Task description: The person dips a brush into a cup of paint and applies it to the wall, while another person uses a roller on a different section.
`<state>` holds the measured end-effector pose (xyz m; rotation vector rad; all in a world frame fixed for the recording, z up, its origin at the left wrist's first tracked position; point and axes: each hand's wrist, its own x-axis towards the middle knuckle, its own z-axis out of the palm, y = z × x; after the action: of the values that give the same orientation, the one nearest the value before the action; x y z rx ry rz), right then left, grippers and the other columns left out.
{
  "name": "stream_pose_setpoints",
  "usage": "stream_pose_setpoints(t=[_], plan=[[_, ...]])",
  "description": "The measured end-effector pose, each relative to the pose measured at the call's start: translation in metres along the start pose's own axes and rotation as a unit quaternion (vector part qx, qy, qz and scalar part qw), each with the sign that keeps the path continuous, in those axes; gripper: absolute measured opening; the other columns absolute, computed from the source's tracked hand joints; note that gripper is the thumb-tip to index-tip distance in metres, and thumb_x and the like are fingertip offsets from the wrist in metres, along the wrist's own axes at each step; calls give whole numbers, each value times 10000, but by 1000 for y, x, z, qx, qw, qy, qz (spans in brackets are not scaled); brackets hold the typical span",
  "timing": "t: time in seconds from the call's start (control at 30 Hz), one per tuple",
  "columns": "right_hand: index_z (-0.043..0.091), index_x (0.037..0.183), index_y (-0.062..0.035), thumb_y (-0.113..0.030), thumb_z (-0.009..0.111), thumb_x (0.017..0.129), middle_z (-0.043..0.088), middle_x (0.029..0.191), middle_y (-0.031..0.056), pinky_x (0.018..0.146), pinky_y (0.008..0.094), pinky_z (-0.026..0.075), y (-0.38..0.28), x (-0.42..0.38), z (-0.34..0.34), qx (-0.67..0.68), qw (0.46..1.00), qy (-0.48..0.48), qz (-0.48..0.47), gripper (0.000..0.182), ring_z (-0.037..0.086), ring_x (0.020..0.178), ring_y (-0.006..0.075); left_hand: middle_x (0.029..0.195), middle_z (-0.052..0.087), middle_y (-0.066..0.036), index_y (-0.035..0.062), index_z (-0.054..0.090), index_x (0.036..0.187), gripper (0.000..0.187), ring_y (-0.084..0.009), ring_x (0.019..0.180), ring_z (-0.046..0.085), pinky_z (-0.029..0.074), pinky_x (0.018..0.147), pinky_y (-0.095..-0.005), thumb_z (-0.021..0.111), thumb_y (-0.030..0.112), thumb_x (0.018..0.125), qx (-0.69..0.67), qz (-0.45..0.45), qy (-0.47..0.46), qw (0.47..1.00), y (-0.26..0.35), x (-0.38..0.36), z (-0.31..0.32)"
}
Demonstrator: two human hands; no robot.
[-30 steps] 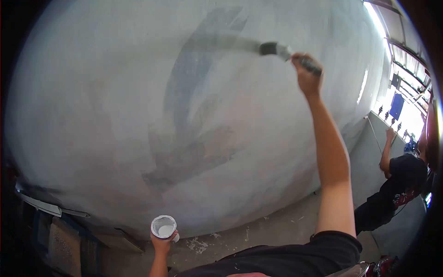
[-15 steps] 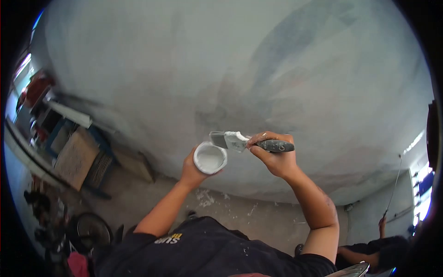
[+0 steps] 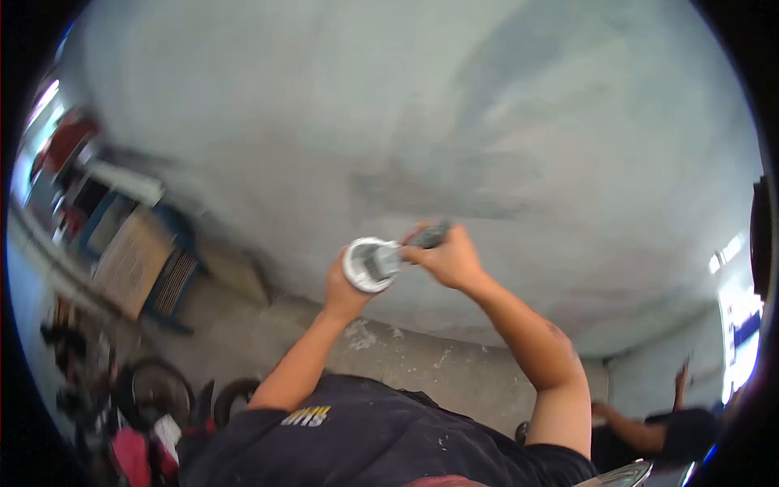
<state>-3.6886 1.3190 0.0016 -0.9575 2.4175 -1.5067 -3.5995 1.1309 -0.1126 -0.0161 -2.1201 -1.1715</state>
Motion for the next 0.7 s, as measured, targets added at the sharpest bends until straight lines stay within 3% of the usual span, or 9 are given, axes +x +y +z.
stream_pose_setpoints(t=[0.03,0.1,0.13,0.17,0.2,0.43,0.47,0.6,0.7], plan=[[716,834,-22,-132,747,774,668,663,64,602,299,500,1,-1,-1,-24,999,2,31,129,597,619,102,1147,667,-116,28,548,1222,718,-258,1043,671,560,873,-377,934,201,642,-1,1,-12,1000,2,3,9],[709,804,-13,-101,738,793,702,711,72,618,282,527,19,-4,-11,12,999,32,-10,93,652,654,108,1189,647,-110,36,528,1256,710,-238,1055,663,576,883,-369,912,132,667,-188,-98,-53,976,9,8,29],[707,813,-6,-88,738,794,704,721,73,627,277,536,15,-8,-22,29,999,42,-16,90,663,666,112,1198,635,-98,46,513,1266,712,-223,1051,656,584,899,-363,895,52,664,-330,-218,-55,917,21,11,35],[704,823,2,-75,738,795,706,731,74,636,273,545,9,-13,-34,56,997,38,-26,88,673,677,116,1171,642,-95,39,526,1238,722,-215,1048,647,566,890,-354,910,30,627,-154,-94,-47,982,8,9,39],[704,823,2,-75,738,795,706,731,74,636,273,545,10,-18,-52,48,997,59,-24,88,673,677,116,1149,647,-99,34,538,1215,722,-216,1046,638,541,886,-351,928,53,608,-69,-65,-31,995,-1,8,41],[710,854,2,-84,753,797,717,786,69,627,283,558,48,-42,-102,138,982,122,33,111,695,719,112,1123,664,-101,7,546,1203,748,-224,1024,639,513,905,-365,960,124,592,-119,-147,-46,981,-50,-12,53],[714,864,-4,-79,759,805,722,812,60,648,280,553,51,-35,-101,164,977,131,34,106,692,739,106,1105,669,-100,9,549,1194,737,-222,1008,645,516,898,-358,962,140,597,-112,-106,-27,988,-52,-8,47],[724,890,-20,-31,751,820,731,851,60,735,274,547,47,-17,-115,63,983,173,13,76,683,815,108,1110,668,-108,11,550,1194,749,-235,1020,646,511,909,-358,967,190,597,-135,-109,-64,983,-67,5,37],[725,905,-27,5,740,832,739,877,56,779,268,525,55,9,-157,-74,955,238,-162,81,651,838,90,1112,667,-110,11,552,1194,751,-244,1030,644,508,918,-369,966,194,596,-89,-107,-64,988,-93,8,38]])
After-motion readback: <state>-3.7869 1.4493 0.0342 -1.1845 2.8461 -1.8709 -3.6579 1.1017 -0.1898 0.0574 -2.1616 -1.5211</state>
